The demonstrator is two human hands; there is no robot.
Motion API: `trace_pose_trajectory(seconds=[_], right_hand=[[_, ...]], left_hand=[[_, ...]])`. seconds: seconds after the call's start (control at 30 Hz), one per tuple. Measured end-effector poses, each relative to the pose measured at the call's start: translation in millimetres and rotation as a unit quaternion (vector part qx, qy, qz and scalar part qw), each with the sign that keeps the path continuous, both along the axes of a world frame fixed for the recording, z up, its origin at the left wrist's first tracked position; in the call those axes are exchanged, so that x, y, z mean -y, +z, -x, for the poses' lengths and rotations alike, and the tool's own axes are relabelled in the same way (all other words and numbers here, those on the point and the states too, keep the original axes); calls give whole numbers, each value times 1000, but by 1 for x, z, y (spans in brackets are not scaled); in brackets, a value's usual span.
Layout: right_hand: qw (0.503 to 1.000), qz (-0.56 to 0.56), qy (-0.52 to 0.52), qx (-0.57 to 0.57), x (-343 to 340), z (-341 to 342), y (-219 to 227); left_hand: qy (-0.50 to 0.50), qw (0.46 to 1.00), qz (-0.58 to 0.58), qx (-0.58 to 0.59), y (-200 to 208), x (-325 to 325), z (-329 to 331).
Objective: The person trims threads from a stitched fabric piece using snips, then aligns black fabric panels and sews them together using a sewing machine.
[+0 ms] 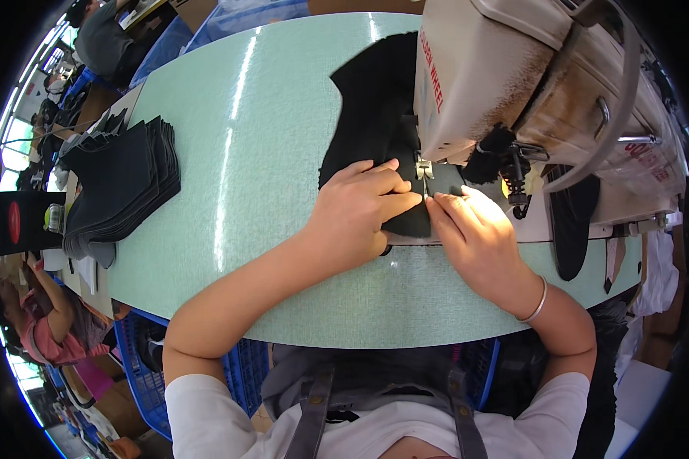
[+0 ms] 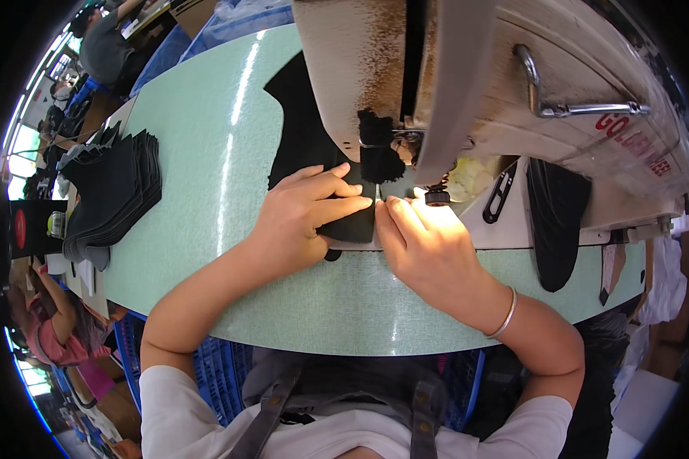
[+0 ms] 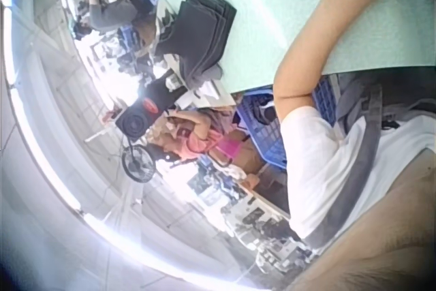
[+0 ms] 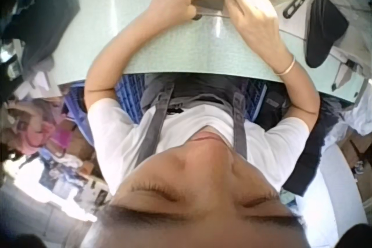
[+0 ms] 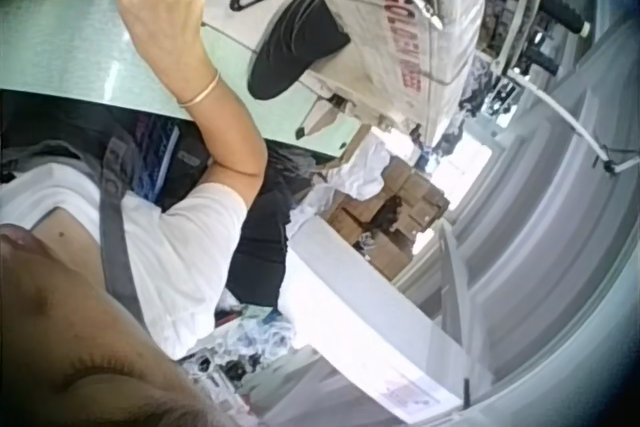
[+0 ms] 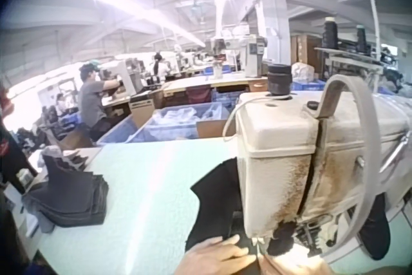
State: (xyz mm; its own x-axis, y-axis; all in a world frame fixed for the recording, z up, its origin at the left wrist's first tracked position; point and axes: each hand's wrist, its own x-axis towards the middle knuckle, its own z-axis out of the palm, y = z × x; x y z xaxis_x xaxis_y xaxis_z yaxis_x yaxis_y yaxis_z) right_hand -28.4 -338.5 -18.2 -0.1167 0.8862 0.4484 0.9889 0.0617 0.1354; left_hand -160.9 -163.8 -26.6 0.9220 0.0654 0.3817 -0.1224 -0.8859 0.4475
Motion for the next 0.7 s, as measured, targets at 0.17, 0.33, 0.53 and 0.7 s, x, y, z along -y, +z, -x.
trace_pose_trajectory(seconds=[0.17,0.33,0.53,0.7], right_hand=[[1000,-5,6,-17,0,-1,-3],[1000,0,-4,-30,-1,-2,-3],[998,10,-22,-52,-1,-6,-8],[989,56,-119,71,11,-10,17]], left_hand=[[3,1000,-18,-5,1,1,-1],[3,1000,-19,-3,-4,-2,-6],[10,999,-33,36,-11,-8,-13],[-10,995,-56,79,-6,-1,-7]])
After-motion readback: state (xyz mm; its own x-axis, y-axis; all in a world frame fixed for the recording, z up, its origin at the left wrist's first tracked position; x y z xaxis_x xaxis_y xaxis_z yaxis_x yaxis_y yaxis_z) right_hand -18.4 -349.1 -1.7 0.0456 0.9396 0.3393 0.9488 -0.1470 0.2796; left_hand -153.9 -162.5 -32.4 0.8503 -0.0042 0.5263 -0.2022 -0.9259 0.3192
